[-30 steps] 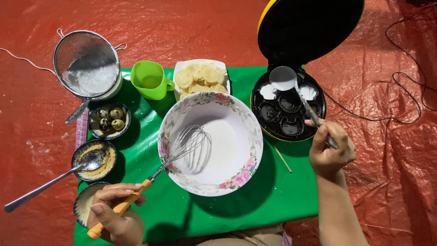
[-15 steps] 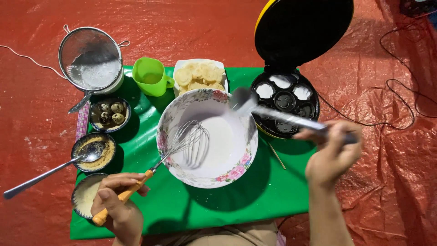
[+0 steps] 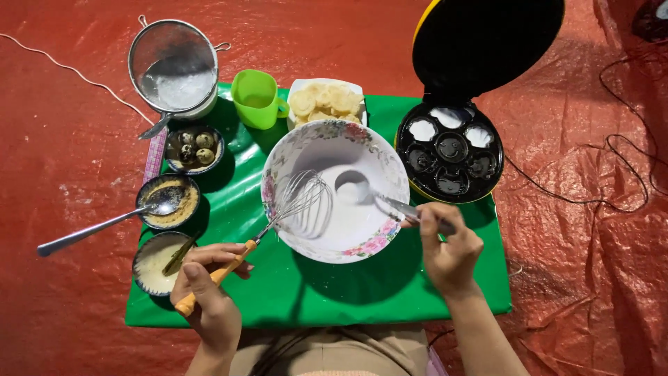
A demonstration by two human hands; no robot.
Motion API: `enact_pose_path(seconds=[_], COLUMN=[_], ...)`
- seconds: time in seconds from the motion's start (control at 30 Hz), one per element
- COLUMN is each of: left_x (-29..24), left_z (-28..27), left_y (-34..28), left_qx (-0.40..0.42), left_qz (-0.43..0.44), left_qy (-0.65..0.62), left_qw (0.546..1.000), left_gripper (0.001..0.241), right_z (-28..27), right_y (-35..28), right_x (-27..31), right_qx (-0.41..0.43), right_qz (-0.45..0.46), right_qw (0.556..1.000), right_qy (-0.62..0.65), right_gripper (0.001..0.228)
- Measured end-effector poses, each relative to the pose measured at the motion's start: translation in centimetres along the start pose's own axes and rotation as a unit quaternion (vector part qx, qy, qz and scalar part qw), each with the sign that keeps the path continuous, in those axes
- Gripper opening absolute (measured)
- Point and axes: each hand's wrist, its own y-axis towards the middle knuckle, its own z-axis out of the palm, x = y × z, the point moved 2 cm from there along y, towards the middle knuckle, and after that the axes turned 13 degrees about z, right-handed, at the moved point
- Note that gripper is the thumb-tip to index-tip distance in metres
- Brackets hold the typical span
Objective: Pouring batter from a bowl into a multi-cavity pastry maker using a ladle.
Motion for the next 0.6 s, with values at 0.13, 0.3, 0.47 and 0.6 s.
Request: enact_pose_path(seconds=[0.13, 0.3, 0.47, 0.6], left_x=[0.0, 0.4, 1.4, 2.7], left_z=[-0.2, -0.3, -0.2, -0.5], left_y=[-0.2, -0.3, -0.8, -1.5], left_qx=[-0.01, -0.008, -0.025, -0.06], left_qz=[0.007, 0.003, -0.024, -0.086], left_qy=[-0.005, -0.028, -0.078, -0.131], left_qw=[1.0, 1.0, 0.996, 0.986], left_gripper=[0.045, 0.046, 0.048, 0.047], right_z=[-0.2, -1.0, -1.4, -1.8], right_y=[0.4, 0.4, 0.9, 1.7], right_x=[0.2, 0.9, 2.0, 1.9], right_qx=[-0.003, 0.007, -0.005, -0.048], right_qz=[0.093, 0.171, 0.156, 0.166], right_qw=[0.992, 0.967, 0.963, 0.947], right_qy=[0.087, 0.189, 0.219, 0.271], right_gripper=[0.014, 0.016, 0.017, 0.013])
